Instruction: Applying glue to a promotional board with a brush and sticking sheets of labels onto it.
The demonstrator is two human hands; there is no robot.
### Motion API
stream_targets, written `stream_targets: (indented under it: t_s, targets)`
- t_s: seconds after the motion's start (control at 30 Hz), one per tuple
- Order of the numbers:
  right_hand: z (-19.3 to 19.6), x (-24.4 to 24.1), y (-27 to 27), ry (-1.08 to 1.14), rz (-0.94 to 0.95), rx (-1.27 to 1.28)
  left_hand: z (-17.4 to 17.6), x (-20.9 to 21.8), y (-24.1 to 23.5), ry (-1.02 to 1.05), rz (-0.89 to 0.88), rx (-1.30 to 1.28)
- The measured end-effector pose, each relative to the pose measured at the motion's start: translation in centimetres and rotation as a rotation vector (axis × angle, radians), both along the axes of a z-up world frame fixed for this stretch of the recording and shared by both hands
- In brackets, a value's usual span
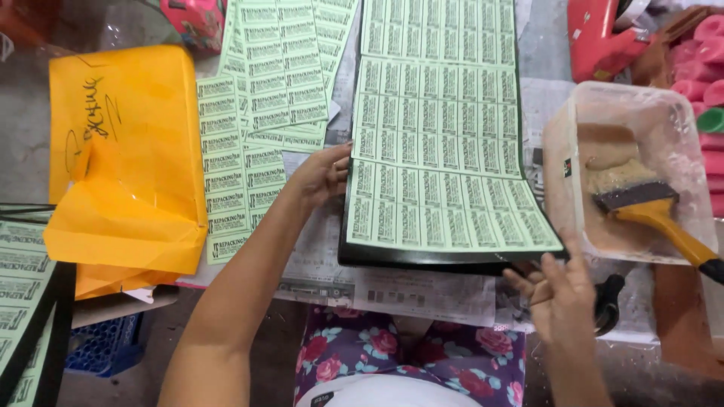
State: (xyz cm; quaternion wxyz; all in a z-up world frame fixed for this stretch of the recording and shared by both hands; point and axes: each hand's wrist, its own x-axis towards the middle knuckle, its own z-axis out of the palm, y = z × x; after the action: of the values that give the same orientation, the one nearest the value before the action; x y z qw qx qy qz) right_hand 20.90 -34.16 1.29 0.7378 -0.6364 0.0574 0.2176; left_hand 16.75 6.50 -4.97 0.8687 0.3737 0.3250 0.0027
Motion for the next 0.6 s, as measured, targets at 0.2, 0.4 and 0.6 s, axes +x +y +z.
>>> stream_targets:
  t_s: [0.2,0.4,0.6]
  targets:
    - [-8.3,-0.4,0.3,0.124,-0.338,0.249,1.7,8.9,1.3,0.244,-0.116,0.411]
    - [-8.7,-0.4,0.7,0.255,-0.421,0.146,5.7,11.0,0.0,0.149,-0.134,0.59]
    - [-8.7,-2.2,-0.5,0.115,-0.209,0.207,10.9,4.6,-0.9,-0.463,-0.035,0.775]
